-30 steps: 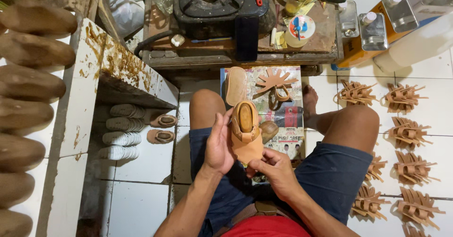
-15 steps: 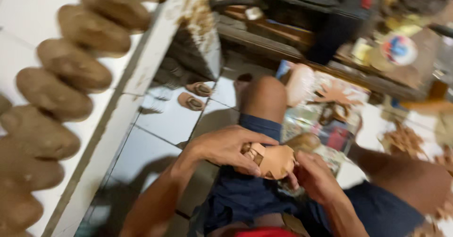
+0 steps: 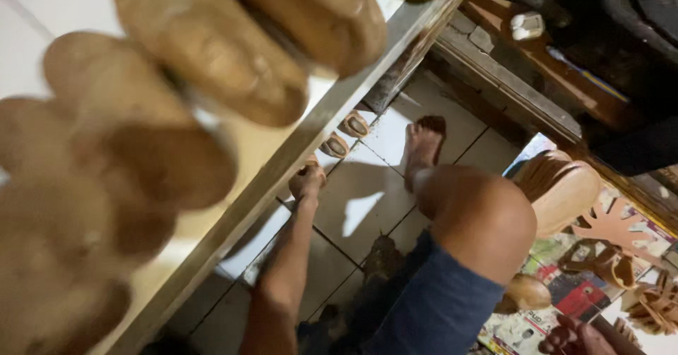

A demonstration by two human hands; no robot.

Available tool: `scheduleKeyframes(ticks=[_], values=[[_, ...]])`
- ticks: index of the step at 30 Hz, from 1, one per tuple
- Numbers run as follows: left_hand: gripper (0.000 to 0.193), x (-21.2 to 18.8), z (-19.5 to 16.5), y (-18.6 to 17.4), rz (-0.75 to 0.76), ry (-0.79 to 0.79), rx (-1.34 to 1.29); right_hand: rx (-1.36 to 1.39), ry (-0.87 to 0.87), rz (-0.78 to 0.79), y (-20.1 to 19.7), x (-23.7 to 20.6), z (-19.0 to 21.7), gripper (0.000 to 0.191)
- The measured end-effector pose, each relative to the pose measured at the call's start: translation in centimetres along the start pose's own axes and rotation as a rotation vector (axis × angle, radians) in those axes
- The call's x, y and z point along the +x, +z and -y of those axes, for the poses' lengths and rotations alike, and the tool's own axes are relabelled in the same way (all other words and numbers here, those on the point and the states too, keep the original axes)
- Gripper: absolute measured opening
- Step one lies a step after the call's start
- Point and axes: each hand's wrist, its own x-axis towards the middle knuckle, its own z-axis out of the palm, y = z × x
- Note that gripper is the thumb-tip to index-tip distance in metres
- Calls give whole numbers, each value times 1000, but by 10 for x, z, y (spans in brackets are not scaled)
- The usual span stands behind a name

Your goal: The person sits on the floor and assembles sandals by hand. They pick up a sole and a star-shaped upper, then fold and press the upper's tabs onto the sole to form a sandal. The process is repeated for multiple units.

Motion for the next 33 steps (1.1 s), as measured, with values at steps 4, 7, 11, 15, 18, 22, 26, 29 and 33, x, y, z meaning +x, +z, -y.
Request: scheduleKeyframes(ticks=[4,7,11,15,18,22,26,29,33], values=[[54,23,1,53,-224,22,171,-225,17,-135,17,12,-12,41],[53,21,-8,79,-340,50,205,-318,-3,-155,25,11,-24,40],[63,13,-11,92,-417,16,223,-373,-69,-115,22,7,-35,38],[99,3,3,89,-446,-57,279,-471,-248,-47,18,3,-34,40],[92,-16,7,80,-385,101,373,-758,-215,-193,29,-16,-23,56],[68,-72,-28,72,14,201,-247,-1236,-108,-184,44,-20,3,78],[46,-194,-102,56,357,557,-259,-1291,-70,-115,15,-31,14,71],[37,-303,-157,65,608,784,-149,-1163,-151,-109,-20,-37,19,76],[57,-407,-179,148,847,912,149,-603,71,-135,-71,-55,28,70]])
